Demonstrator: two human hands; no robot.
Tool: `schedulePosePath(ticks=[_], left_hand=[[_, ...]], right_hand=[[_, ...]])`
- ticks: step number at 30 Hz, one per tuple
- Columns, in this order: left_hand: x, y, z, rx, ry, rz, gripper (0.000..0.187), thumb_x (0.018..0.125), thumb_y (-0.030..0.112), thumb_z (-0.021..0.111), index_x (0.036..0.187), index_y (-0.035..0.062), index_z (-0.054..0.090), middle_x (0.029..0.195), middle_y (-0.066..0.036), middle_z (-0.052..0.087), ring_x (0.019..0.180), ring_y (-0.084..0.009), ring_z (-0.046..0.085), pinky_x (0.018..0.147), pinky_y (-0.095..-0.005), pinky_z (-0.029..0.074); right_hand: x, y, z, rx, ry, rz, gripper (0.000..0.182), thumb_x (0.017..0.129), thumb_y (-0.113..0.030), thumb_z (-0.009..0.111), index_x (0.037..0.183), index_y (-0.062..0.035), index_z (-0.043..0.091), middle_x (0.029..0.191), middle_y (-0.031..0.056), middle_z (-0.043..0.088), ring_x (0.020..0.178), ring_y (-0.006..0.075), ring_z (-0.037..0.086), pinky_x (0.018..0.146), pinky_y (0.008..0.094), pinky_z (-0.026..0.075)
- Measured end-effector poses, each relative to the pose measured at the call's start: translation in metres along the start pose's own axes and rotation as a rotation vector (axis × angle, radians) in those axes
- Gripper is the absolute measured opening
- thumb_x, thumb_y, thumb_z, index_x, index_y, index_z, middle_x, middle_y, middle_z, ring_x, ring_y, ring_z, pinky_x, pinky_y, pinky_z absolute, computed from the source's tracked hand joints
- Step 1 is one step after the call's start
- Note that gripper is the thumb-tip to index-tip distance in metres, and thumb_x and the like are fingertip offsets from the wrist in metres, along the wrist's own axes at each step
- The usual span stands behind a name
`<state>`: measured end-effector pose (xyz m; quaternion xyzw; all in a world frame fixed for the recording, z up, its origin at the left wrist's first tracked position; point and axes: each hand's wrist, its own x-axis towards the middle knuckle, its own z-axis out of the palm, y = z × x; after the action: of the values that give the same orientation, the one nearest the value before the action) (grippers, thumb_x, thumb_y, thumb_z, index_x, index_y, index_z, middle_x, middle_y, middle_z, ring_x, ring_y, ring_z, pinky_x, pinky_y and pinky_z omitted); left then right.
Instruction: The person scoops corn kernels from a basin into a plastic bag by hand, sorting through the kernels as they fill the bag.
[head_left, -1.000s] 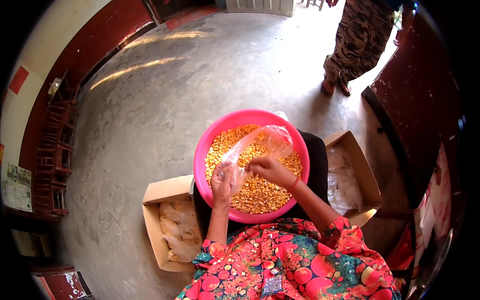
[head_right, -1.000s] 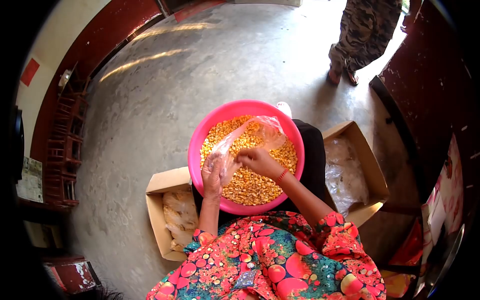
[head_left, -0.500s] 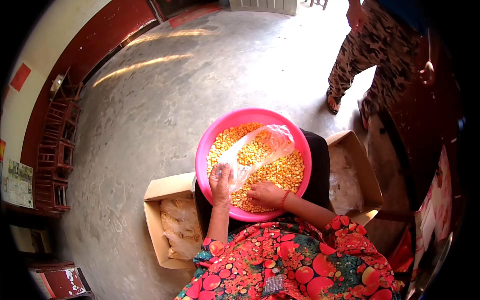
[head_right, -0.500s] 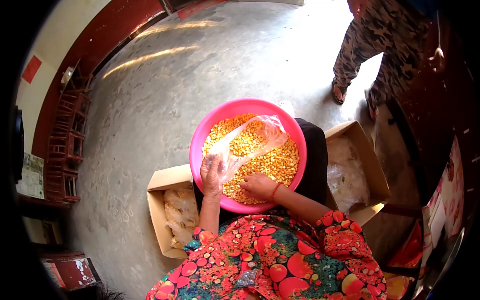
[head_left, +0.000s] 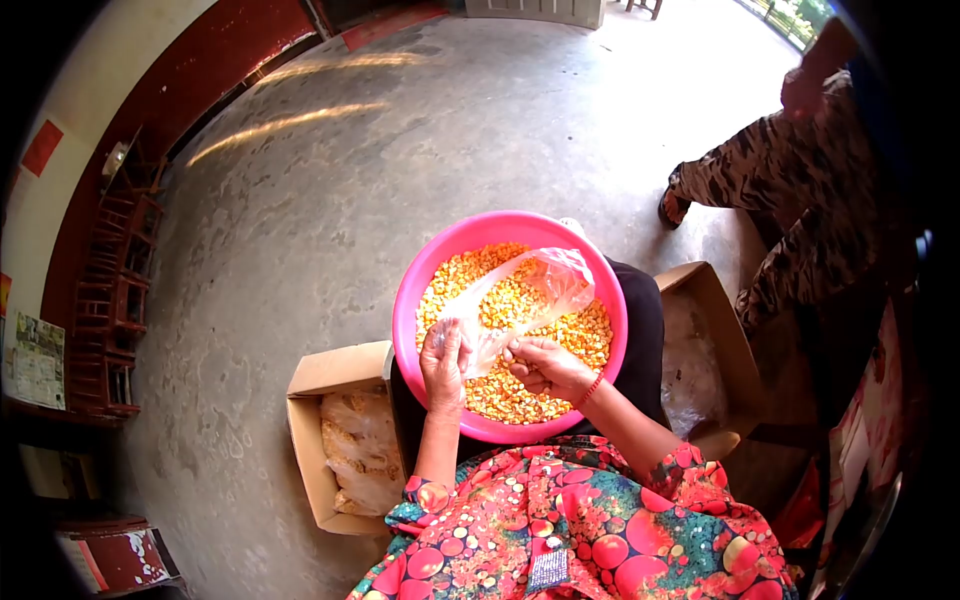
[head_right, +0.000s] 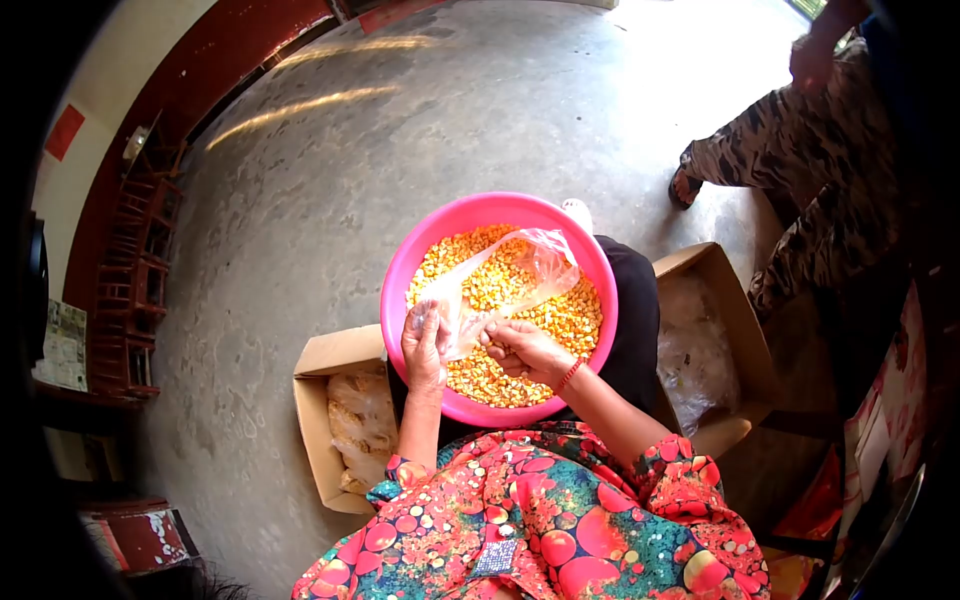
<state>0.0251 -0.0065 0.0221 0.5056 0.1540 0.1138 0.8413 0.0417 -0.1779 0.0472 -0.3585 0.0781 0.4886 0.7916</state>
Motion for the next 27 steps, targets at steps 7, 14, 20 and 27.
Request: schedulePosePath(ticks=[7,14,20,27], left_hand=[[-0.005,0.004,0.002,-0.035,-0.015,-0.027,0.01,0.082,0.012,0.056,0.092,0.0097,0.057,0.065,0.004,0.051,0.053,-0.0018,0.042,0.047,-0.0155,0.033],[0.001,0.001,-0.006,-0.007,-0.026,0.07,0.014,0.079,0.007,0.059,0.093,0.0074,0.054,0.078,0.001,0.057,0.065,-0.0049,0.05,0.06,-0.0185,0.041],[0.02,0.013,-0.008,-0.006,-0.112,0.108,0.043,0.073,0.002,0.063,0.11,0.0011,0.041,0.101,-0.008,0.048,0.094,-0.0137,0.049,0.083,-0.0259,0.04],[0.028,0.008,-0.011,0.285,-0.264,-0.006,0.042,0.078,0.002,0.058,0.116,-0.0042,0.041,0.113,-0.012,0.048,0.103,-0.015,0.048,0.086,-0.0263,0.04]], right_hand=[[0.051,-0.043,0.0,0.073,0.132,-0.352,0.014,0.088,-0.02,0.043,0.083,-0.0091,0.051,0.064,-0.0007,0.048,0.044,0.0046,0.036,0.039,0.0174,0.029],[0.066,-0.04,-0.001,-0.524,0.231,-0.596,0.024,0.085,-0.015,0.043,0.1,-0.0015,0.056,0.091,0.0049,0.058,0.08,0.0125,0.053,0.075,0.0222,0.041],[0.01,-0.034,0.004,-0.863,-0.171,-0.145,0.021,0.085,-0.022,0.05,0.086,-0.003,0.06,0.083,0.0026,0.06,0.073,0.0097,0.055,0.069,0.0243,0.044],[0.038,0.049,-0.013,-1.932,0.086,-0.891,0.019,0.074,-0.02,0.053,0.091,-0.0155,0.06,0.092,0.0076,0.054,0.095,0.024,0.049,0.081,0.0418,0.038]])
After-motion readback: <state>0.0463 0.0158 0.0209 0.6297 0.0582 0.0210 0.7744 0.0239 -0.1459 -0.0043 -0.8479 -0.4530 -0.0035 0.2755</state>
